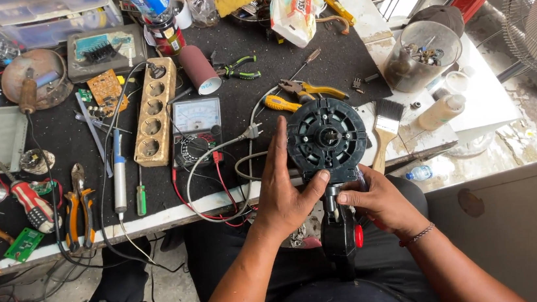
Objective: The person disassembles a black cylindrical motor, removes screws, and inspects the internal components. They then reassemble the motor, tighten screws with a screwdriver, and use pliers to adjust a small part on the motor housing.
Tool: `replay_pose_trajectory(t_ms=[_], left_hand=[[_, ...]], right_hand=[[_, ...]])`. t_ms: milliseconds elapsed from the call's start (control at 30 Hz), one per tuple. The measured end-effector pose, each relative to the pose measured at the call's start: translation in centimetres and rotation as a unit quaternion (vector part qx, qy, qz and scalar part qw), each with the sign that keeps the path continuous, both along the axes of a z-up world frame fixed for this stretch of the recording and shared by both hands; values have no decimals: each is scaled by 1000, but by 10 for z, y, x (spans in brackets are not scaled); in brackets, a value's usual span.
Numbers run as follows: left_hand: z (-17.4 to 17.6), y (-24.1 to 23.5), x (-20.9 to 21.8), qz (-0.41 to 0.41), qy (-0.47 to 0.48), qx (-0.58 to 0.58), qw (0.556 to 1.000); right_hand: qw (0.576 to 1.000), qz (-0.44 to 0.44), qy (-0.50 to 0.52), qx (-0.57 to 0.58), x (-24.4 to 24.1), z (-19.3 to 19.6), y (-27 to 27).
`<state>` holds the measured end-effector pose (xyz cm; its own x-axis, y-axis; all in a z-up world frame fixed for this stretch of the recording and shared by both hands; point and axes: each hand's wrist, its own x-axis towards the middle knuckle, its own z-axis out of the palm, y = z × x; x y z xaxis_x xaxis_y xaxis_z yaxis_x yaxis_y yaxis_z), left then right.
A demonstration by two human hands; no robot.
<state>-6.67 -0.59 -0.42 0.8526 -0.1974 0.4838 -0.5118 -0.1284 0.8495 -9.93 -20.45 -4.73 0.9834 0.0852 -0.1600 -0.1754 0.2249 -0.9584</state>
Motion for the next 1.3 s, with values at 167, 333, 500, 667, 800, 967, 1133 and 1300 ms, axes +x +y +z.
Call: replay_pose_trajectory(t_ms=[167, 333, 500, 667, 800, 967, 1133, 1300], left_hand=[[8, 5, -1, -36, 38, -66, 996], [30, 6, -2, -104, 84, -149, 980], [88, 5, -3, -168, 108, -180, 963], [134, 7, 10, -148, -2, -156, 976], [169, 15, 13, -66, -95, -56, 992], [169, 24, 6, 97, -116, 73, 986], [138, 30, 11, 111, -129, 46, 984], [112, 27, 16, 184, -186, -1, 965]], right_hand=[[1000, -30, 3, -4, -9, 13, 16], [998, -58, -4, 8, -16, 38, 22], [996, -40, -80, -11, -15, 82, 14], [961, -108, -161, -195, 7, 118, 2], [913, -131, -302, -240, 31, 147, 15], [898, -131, -387, -165, 64, 123, 39], [945, -140, -291, -58, 76, 90, 63], [932, -141, -331, -46, 83, 78, 81]])
